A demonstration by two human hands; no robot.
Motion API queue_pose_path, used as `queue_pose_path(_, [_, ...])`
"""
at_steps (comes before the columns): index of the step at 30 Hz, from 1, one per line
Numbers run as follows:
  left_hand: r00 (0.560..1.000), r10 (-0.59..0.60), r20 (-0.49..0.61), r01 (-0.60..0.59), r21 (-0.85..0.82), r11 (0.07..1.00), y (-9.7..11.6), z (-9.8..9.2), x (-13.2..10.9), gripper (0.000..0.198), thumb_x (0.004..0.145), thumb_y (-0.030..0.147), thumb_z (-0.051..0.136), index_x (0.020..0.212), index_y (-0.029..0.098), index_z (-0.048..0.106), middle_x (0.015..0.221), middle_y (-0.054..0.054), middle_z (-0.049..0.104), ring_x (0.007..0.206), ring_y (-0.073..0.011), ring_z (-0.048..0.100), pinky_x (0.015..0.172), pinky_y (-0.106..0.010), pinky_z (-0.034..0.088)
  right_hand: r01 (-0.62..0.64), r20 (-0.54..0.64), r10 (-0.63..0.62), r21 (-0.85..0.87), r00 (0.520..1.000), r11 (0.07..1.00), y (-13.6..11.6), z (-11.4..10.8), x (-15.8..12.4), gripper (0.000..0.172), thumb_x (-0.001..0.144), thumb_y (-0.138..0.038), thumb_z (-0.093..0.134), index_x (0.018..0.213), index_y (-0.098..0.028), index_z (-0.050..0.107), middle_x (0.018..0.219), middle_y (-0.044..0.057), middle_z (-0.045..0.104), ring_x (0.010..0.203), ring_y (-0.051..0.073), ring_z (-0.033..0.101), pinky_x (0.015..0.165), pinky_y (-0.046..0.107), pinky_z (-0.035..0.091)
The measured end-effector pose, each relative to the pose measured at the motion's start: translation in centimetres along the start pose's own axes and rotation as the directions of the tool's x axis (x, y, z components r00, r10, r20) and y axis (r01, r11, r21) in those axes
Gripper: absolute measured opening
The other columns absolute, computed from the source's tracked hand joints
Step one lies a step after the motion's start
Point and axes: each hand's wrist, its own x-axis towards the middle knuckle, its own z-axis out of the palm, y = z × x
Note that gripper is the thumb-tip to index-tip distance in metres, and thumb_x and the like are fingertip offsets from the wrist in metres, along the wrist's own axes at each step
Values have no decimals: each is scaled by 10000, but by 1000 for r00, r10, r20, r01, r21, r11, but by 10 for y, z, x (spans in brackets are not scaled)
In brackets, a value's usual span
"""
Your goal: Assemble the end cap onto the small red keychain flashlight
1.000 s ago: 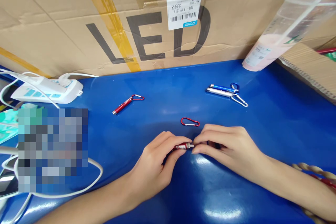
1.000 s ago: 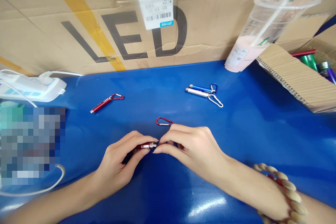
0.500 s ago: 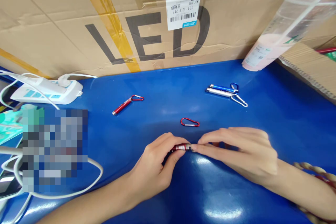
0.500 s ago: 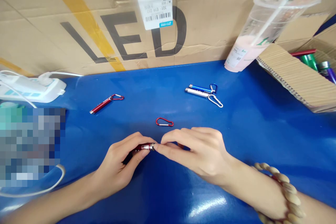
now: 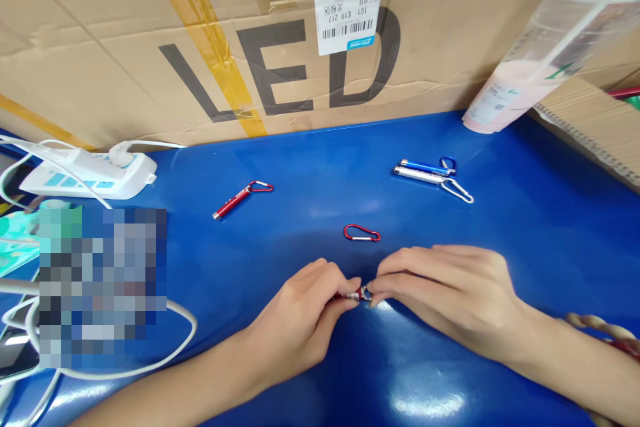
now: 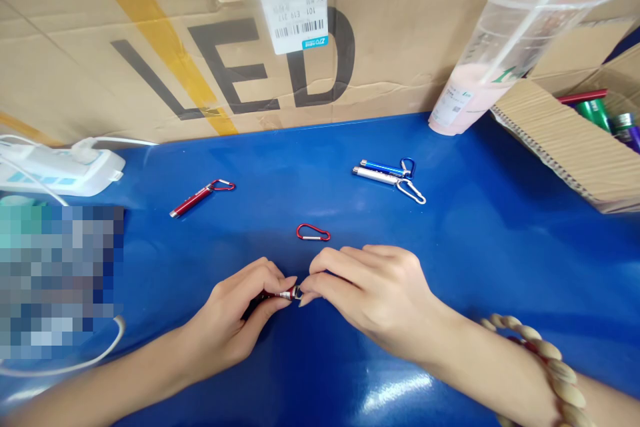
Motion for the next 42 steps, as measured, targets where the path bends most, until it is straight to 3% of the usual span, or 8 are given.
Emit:
queue_pose_path(11, [982, 188, -26, -179, 213, 961, 2, 2, 2, 201, 899, 40, 438, 757, 157, 517, 665, -35, 586, 567, -130, 439, 534, -256, 396, -245, 101, 224, 338, 969, 909, 0, 10, 0, 228, 880, -185, 559, 695, -234, 683, 702, -53, 676, 531, 57, 608, 496, 170, 412])
queue_pose_path(18, [966, 258, -6, -238, 366, 900, 4, 1, 4, 236, 921, 59, 389, 786, 141, 565, 665, -46, 596, 551, -139, 408, 511, -259, 378, -504, 242, 443, 470, 863, 725, -9, 12, 4, 132, 757, -188, 671, 626, -188, 660, 621, -34, 625, 436, 62, 497, 417, 176, 393])
queue_pose_path(24, [974, 225, 7, -214, 346, 914, 2, 2, 1, 188, 905, 42, 412, 821, 139, 550, 699, -48, 605, 581, -143, 442, 551, -271, 401, -526, 258, 459, 471, 850, 708, -9, 10, 4, 119, 732, -172, 685, 614, -189, 681, 617, -26, 631, 433, 67, 494, 412, 179, 395])
queue_pose_path(37, [997, 64, -49, -51, 223, 973, 2, 3, 1, 142, 921, 102, 442, 972, 164, 559, 791, -38, 643, 682, -157, 566, 647, -283, 474, -559, 282, 488, 302, 826, 772, -1, 13, 7, 80, 729, -260, 731, 657, -227, 722, 656, -49, 671, 455, 66, 537, 436, 181, 395])
queue_pose_path(42, [999, 27, -41, -18, 210, 978, 5, 0, 3, 176, 913, 95, 457, 1026, 163, 574, 785, -28, 641, 683, -150, 575, 665, -277, 471, -533, 232, 482, 288, 845, 795, 0, 11, 8, 103, 717, -281, 747, 636, -228, 712, 640, -53, 661, 446, 63, 529, 427, 178, 377])
